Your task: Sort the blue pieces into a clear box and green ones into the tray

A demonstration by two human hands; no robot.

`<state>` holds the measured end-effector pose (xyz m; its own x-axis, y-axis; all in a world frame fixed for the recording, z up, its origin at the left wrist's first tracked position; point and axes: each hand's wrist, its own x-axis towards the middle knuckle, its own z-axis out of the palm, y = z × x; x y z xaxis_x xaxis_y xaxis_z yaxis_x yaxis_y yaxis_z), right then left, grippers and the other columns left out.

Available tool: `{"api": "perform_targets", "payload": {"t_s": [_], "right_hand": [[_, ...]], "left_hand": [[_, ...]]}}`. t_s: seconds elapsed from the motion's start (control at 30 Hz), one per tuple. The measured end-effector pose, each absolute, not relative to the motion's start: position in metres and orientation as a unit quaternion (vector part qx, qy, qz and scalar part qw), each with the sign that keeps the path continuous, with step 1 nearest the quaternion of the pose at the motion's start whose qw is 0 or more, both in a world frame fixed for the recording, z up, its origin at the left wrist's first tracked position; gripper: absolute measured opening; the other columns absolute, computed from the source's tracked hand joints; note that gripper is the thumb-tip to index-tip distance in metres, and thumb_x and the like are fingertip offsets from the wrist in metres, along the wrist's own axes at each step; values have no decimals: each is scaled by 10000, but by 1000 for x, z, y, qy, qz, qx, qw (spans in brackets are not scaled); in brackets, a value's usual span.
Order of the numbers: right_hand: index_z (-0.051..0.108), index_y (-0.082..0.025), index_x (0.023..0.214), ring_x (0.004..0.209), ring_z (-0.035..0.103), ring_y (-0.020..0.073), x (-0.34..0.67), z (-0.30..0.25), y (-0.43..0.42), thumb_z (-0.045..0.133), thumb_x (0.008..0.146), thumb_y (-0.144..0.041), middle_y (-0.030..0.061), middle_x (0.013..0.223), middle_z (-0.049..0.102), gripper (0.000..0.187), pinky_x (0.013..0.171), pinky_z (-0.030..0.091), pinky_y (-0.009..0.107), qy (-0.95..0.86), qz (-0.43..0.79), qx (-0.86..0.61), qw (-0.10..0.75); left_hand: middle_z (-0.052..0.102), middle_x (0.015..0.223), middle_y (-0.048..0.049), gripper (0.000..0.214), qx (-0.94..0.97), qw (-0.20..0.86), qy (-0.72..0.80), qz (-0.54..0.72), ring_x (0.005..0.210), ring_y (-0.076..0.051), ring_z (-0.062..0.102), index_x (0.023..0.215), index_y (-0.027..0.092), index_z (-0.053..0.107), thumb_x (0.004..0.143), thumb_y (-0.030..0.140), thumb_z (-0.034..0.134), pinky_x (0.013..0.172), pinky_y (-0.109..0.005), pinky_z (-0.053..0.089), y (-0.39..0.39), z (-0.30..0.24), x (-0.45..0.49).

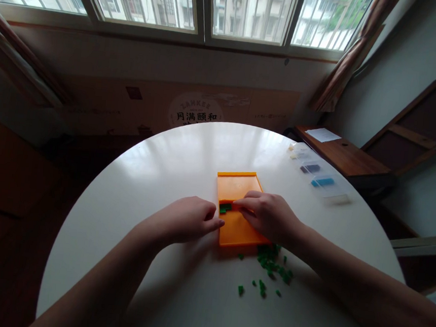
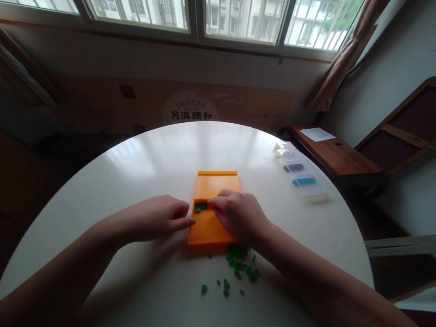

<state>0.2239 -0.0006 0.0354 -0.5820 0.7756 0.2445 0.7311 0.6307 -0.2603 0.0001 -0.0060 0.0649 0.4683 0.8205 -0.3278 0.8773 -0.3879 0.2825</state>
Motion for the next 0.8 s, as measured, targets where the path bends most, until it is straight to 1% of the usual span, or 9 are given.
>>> {"api": "perform_targets", "payload": {"t_s": [0.1, 0.2, 0.27, 0.37, 0.47, 0.57, 0.67, 0.8], "right_hand": [[728, -248, 1065, 830, 646, 151, 235, 44, 0, 543, 910, -210, 29, 967, 706, 245, 690, 425, 240, -892, 68, -403, 193], [735, -244, 1032, 796, 645, 131, 252, 60, 0, 551, 915, -210, 21, 958, 714, 221, 680, 423, 232, -915, 98, -346, 184], [744, -248, 988, 754, 640, 113, 265, 73, -1, 582, 890, -185, 4, 931, 719, 200, 669, 416, 226, -930, 129, -310, 150], [753, -264, 945, 784, 640, 107, 281, 89, -6, 605, 860, -163, -12, 949, 725, 198, 698, 418, 219, -935, 167, -300, 90], [767, -313, 930, 776, 642, 120, 288, 95, -12, 632, 811, -161, -31, 908, 734, 235, 698, 417, 232, -931, 194, -310, 4], [770, -353, 941, 767, 647, 144, 287, 95, -18, 626, 799, -194, -36, 863, 741, 257, 685, 410, 255, -920, 212, -323, -66], [766, -358, 960, 771, 649, 162, 284, 95, -23, 607, 795, -206, -28, 858, 743, 275, 682, 401, 271, -915, 215, -331, -86], [768, -333, 935, 755, 640, 182, 279, 96, -28, 604, 777, -222, -11, 834, 739, 253, 664, 383, 284, -915, 206, -335, -95]], "left_hand": [[670, 739, -40, 489, 826, 221, 514, -70, 605, -172, 548, 700, 209, 599, 880, 609, 381, 526, -294, 329, -5, 65, 1], [681, 772, -40, 490, 816, 240, 521, -70, 621, -174, 557, 717, 214, 610, 878, 616, 380, 537, -294, 347, -3, 65, 1], [683, 780, -39, 493, 814, 243, 523, -73, 626, -177, 557, 721, 218, 614, 874, 626, 383, 536, -295, 348, -2, 65, 1], [675, 762, -44, 507, 814, 239, 524, -76, 619, -178, 548, 711, 217, 611, 868, 642, 384, 532, -299, 338, -1, 64, 0], [663, 739, -47, 514, 811, 241, 527, -81, 603, -174, 539, 704, 214, 606, 866, 648, 383, 517, -298, 324, -1, 62, -1], [655, 729, -42, 506, 812, 234, 529, -82, 594, -170, 534, 692, 215, 591, 868, 644, 387, 510, -294, 316, 0, 60, -2], [651, 732, -37, 491, 815, 230, 526, -81, 595, -168, 532, 695, 217, 579, 869, 637, 394, 505, -292, 309, 0, 60, -2], [648, 733, -35, 484, 815, 230, 525, -84, 592, -165, 527, 693, 216, 570, 867, 634, 398, 502, -290, 304, 0, 62, -2]]}}
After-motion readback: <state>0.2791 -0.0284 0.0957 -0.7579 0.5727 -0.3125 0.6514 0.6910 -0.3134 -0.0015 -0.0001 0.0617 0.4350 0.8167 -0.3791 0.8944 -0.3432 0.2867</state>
